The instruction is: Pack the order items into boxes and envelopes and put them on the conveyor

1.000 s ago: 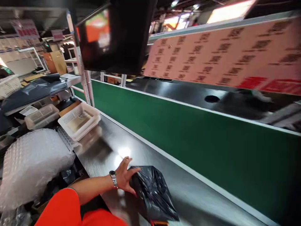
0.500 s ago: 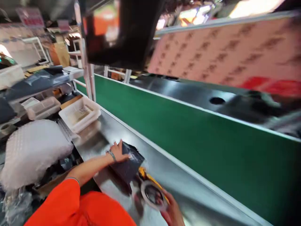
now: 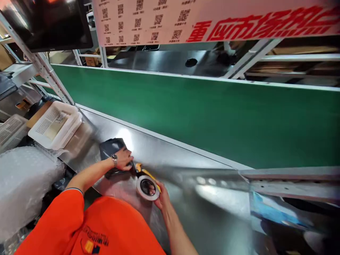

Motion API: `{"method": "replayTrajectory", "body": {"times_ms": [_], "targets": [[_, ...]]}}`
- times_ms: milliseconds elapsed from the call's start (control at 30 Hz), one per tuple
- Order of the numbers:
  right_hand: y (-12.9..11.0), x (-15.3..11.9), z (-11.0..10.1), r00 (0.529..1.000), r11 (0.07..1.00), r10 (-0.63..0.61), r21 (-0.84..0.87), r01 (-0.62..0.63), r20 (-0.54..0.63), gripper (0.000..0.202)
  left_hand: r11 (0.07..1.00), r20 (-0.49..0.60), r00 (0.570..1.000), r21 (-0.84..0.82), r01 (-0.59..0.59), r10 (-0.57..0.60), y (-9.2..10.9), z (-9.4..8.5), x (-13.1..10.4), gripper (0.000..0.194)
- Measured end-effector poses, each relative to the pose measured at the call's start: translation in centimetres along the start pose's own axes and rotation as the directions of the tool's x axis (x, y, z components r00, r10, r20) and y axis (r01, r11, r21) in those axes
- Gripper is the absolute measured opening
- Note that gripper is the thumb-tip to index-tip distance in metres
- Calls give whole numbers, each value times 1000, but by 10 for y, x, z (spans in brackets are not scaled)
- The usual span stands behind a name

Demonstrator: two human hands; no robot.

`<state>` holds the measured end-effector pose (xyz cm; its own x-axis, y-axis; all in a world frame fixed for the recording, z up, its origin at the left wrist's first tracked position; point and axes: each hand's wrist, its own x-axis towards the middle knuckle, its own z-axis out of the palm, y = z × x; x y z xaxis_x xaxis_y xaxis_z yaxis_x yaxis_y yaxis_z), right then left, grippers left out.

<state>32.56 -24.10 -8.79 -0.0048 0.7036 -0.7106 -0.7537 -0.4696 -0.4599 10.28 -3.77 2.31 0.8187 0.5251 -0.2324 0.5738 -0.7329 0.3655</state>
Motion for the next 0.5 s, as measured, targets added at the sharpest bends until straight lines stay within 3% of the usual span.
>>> {"method": "replayTrajectory", "body": {"times_ms": [33,100,133,167,200,233,333,367,433,500], "targets": [[8,-11,-9,1000,1000,12,0,-12,-4,32,976,-90,972,-3,217,-217,5,-2,8,45],[24,-29,-19,999,999,46,-20,-46,5,34,821,-230,793,-51,568,-564,12,-8,24,43],[30,-35,-20,998,997,66,-29,-65,16,36,743,-269,704,-76,664,-657,15,-12,31,42],[35,-39,-20,996,996,88,-37,-87,31,39,701,-293,654,-90,707,-697,16,-15,35,43],[39,-41,-20,993,993,110,-42,-109,47,41,705,-305,655,-91,703,-692,17,-18,35,44],[41,-41,-19,990,991,129,-42,-127,61,44,755,-295,708,-80,651,-642,17,-20,33,46],[41,-37,-19,983,987,158,-27,-156,89,50,952,-91,951,-111,285,-295,16,-21,10,50],[40,-35,-19,982,986,164,-22,-163,96,51,973,16,987,-165,161,-161,16,-20,2,49],[41,-32,-20,987,991,134,14,-136,89,49,966,173,985,-251,56,-12,14,-17,-8,40],[45,-32,-20,996,994,68,79,-72,55,45,974,175,981,-192,118,-85,12,-16,-4,32]]}}
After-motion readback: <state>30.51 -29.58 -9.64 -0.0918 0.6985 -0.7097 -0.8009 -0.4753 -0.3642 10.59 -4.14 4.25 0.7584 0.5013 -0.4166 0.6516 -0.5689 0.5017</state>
